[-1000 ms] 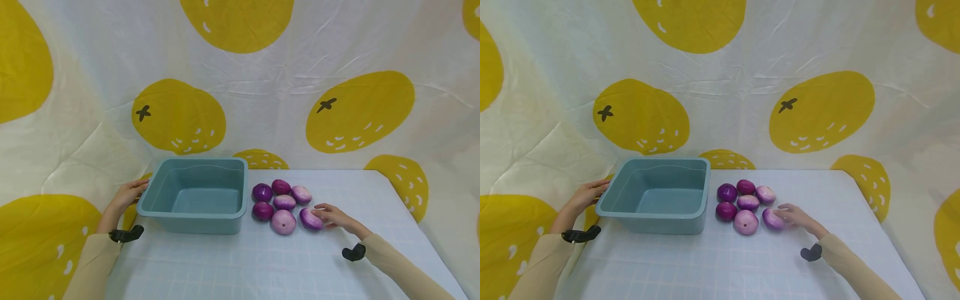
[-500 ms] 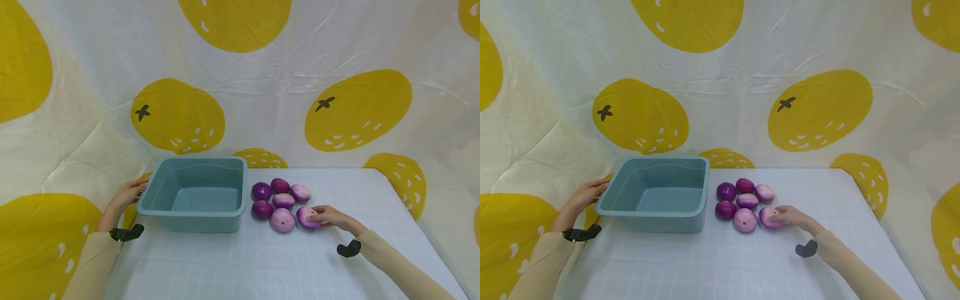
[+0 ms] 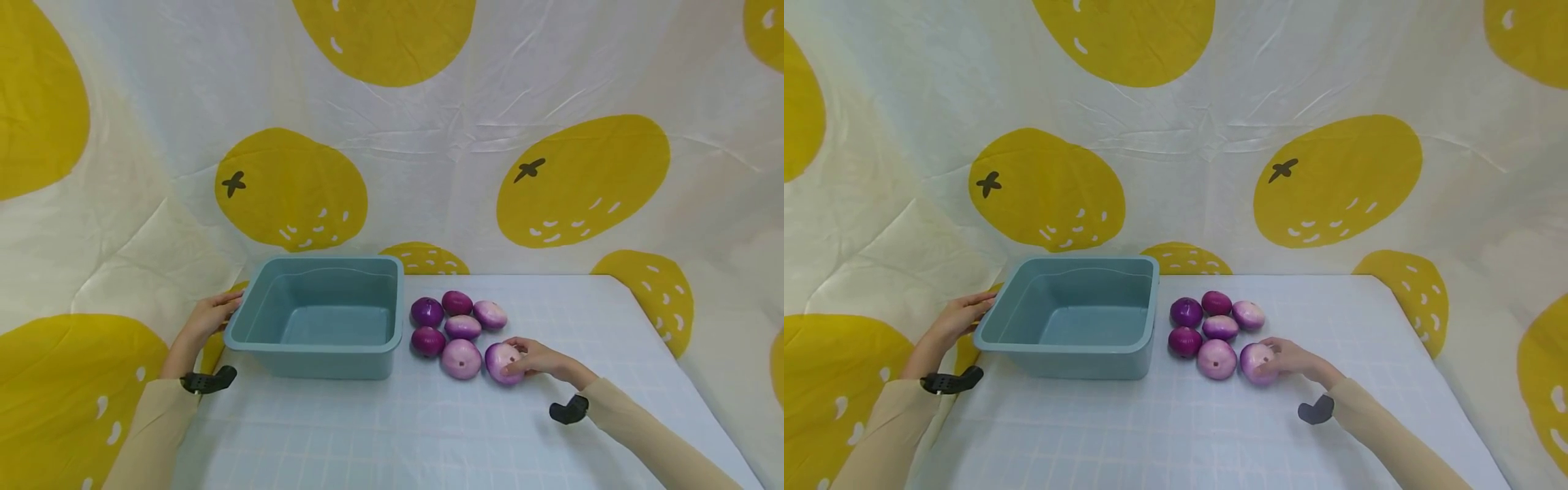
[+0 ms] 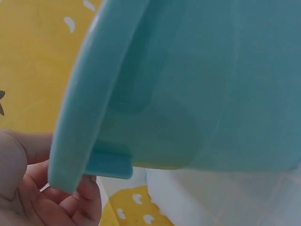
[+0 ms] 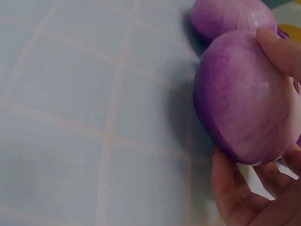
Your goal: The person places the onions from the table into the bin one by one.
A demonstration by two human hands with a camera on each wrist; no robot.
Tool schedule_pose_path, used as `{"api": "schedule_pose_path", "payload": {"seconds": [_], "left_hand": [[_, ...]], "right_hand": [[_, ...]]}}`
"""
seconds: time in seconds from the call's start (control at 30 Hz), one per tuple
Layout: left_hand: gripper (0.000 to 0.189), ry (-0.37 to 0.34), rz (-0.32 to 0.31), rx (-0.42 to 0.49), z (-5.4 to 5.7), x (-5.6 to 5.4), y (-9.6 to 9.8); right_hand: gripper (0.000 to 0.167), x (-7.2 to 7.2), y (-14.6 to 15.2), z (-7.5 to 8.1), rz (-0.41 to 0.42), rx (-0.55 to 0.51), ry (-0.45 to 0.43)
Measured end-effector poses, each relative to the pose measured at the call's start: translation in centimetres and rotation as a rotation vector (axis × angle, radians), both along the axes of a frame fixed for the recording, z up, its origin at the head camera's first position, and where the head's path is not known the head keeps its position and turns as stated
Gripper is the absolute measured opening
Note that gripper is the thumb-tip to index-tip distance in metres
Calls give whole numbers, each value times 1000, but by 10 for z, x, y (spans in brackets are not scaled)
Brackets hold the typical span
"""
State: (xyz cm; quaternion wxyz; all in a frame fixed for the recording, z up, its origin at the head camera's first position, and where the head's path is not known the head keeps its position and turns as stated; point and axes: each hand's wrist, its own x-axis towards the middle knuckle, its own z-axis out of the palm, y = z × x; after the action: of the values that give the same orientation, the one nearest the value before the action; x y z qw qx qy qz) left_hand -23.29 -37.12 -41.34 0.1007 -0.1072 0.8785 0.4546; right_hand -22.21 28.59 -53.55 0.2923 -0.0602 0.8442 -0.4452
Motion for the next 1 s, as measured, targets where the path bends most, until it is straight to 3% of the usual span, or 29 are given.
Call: {"api": "schedule_pose_path", "payload": {"seconds": [0.2, 0.53, 0.7, 1.0], "left_hand": [[65, -21, -31, 6, 0, 1, -5], [72, -39, -20, 43, -1, -3, -9], [73, -52, -11, 47, -1, -4, -9], [71, -56, -7, 58, -2, -3, -8]], "right_hand": [[64, 3, -4, 6, 42, 12, -15], [66, -3, -2, 17, 7, -19, -36], [72, -12, -7, 38, 34, -33, -12], [63, -24, -32, 83, 66, -33, 69]]}}
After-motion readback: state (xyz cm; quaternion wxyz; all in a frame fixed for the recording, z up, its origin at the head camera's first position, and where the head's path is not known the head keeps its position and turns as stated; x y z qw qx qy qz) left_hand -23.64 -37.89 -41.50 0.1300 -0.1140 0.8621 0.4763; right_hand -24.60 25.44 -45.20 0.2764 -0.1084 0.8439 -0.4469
